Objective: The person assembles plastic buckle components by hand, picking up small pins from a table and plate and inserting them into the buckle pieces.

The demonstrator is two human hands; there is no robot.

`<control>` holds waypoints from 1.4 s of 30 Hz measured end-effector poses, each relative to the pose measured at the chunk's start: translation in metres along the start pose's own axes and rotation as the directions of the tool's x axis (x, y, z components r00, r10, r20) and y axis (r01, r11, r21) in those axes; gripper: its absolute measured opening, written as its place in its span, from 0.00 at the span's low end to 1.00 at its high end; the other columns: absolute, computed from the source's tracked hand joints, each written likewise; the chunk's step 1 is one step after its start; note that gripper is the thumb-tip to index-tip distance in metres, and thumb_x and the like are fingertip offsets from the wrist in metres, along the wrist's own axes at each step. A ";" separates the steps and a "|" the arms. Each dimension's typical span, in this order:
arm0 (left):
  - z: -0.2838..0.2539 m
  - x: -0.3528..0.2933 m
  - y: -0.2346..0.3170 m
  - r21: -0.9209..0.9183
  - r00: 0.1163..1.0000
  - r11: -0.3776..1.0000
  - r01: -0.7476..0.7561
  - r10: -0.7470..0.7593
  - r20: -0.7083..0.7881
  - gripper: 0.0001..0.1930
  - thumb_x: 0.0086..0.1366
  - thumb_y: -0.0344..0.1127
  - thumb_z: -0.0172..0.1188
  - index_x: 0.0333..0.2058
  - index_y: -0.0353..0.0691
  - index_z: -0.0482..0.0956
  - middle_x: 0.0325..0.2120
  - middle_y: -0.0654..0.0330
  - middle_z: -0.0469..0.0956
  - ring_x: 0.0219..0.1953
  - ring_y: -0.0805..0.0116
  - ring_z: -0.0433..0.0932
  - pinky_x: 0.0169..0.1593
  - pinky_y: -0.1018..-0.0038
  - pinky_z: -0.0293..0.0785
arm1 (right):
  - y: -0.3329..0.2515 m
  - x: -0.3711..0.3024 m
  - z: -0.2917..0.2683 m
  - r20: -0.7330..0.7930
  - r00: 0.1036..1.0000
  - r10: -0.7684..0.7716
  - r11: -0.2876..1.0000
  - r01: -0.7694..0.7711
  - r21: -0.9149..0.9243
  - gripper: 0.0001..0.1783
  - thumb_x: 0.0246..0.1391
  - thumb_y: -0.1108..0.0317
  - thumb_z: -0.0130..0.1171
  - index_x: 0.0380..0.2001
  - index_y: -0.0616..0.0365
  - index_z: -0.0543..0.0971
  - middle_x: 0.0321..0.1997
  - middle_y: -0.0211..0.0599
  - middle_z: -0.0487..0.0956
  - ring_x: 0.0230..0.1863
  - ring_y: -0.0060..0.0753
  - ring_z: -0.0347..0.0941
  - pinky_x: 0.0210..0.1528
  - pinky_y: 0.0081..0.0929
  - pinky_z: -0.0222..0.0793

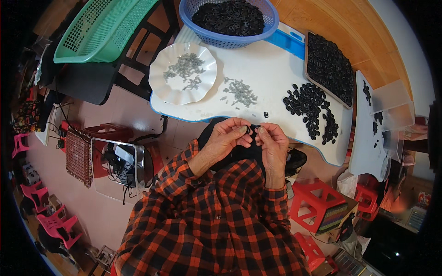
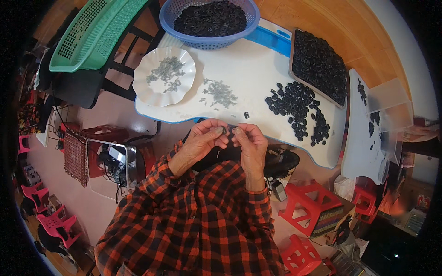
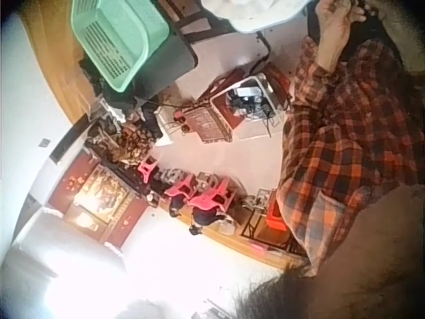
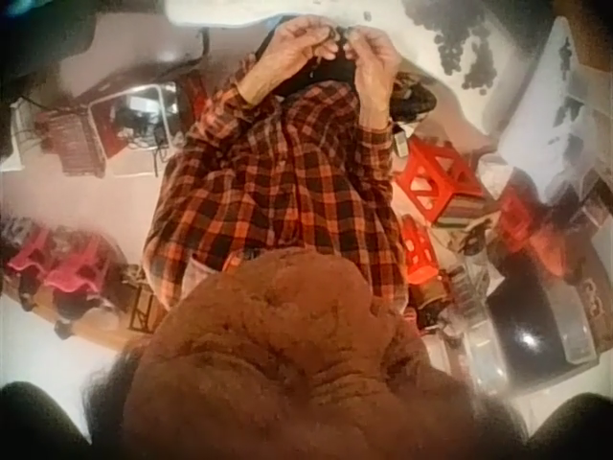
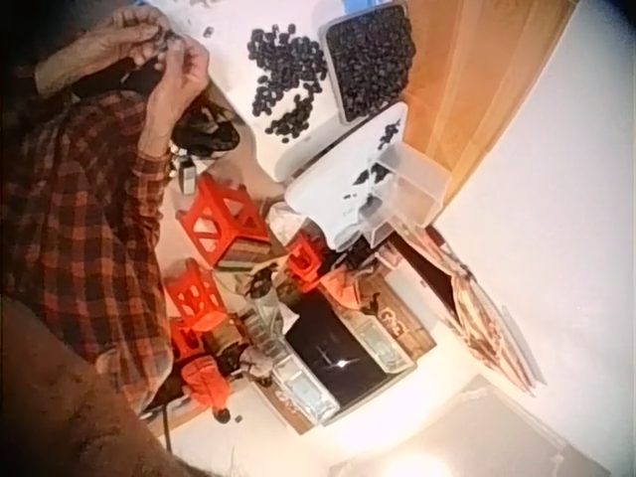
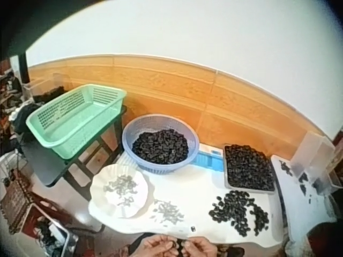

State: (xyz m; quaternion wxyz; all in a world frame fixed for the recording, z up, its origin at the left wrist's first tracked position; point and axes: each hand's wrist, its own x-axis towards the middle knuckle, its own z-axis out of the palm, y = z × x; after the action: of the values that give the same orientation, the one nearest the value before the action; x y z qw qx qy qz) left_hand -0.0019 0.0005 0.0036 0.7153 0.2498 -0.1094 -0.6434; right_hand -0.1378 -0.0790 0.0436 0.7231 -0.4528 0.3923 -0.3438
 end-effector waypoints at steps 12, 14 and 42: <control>0.006 0.001 0.000 0.107 0.997 0.992 -0.070 0.073 -0.019 0.10 0.65 0.27 0.53 0.44 0.31 0.73 0.32 0.57 0.77 0.31 0.72 0.79 0.34 0.79 0.80 | 0.002 -0.007 0.005 0.028 0.996 -0.079 0.974 0.083 -0.209 0.07 0.53 0.74 0.59 0.36 0.63 0.78 0.30 0.28 0.78 0.28 0.14 0.69 0.31 0.13 0.65; 0.008 0.001 -0.002 0.160 0.998 0.987 -0.030 0.037 -0.044 0.10 0.65 0.27 0.53 0.44 0.30 0.73 0.31 0.57 0.77 0.30 0.73 0.79 0.34 0.79 0.80 | -0.001 -0.008 0.003 0.026 0.993 -0.111 0.953 0.114 -0.282 0.06 0.54 0.74 0.58 0.36 0.63 0.78 0.29 0.28 0.78 0.27 0.14 0.68 0.31 0.13 0.65; 0.043 0.057 -0.034 0.925 0.853 -0.282 -0.253 0.387 0.351 0.07 0.56 0.29 0.57 0.35 0.38 0.73 0.27 0.53 0.70 0.24 0.51 0.75 0.24 0.62 0.72 | 0.004 0.004 -0.047 -0.299 0.935 -0.191 0.957 0.109 -0.270 0.07 0.54 0.70 0.59 0.33 0.62 0.75 0.26 0.28 0.76 0.23 0.15 0.69 0.23 0.12 0.64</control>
State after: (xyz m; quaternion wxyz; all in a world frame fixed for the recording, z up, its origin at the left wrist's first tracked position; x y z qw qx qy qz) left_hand -0.0439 -0.0657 0.0140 0.4159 0.6883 -0.5860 -0.0991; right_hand -0.1766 -0.0996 0.0260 0.5582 -0.5066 0.5092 -0.4154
